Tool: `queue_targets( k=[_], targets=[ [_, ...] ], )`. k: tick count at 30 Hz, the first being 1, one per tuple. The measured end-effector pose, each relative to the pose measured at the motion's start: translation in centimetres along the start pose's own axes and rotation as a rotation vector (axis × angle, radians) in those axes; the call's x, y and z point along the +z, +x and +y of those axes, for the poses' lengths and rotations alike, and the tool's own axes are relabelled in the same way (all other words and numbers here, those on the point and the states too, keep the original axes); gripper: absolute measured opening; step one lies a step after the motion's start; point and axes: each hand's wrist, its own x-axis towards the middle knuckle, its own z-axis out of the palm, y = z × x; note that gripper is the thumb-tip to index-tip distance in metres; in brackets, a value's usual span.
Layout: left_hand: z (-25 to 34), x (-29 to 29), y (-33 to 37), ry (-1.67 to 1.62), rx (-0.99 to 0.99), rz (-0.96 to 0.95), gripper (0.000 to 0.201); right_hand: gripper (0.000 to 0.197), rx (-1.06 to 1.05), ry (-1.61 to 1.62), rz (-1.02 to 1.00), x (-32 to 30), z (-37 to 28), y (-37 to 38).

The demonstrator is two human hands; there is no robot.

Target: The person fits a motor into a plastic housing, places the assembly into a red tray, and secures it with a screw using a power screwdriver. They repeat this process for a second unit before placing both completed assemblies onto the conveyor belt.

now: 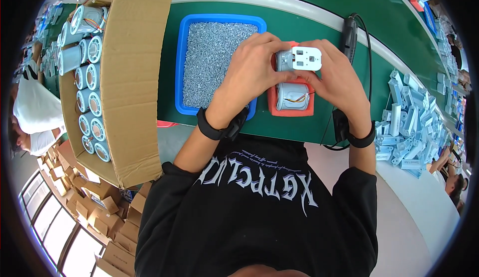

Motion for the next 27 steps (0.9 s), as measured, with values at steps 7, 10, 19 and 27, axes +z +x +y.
queue_targets(
  k=[7, 10, 19, 27],
  targets=[
    [0.1, 0.2, -0.2, 0.048, -0.022, 0.012, 0.045, 0.038, 0.012, -0.059, -0.027, 0.0, -0.8, 0.2],
    [-0.1, 0.4, -0.2, 0.022, -0.041, 0.039, 0.047, 0.037, 0.041, -0.091, -0.064, -0.2, -0.8, 0.5],
    [-0.2, 0.6, -0.2, -0.061, -0.04, 0.035, 0.046, 0.035, 0.002, -0.114, 0.013, 0.6, -0.8, 0.4],
    [-0.3, 0.8, -0.4, -0.182, -0.111, 0.039, 0.044, 0.034, -0.093, -0.067, 0.066, 1.6, -0.4, 0.3]
  ],
)
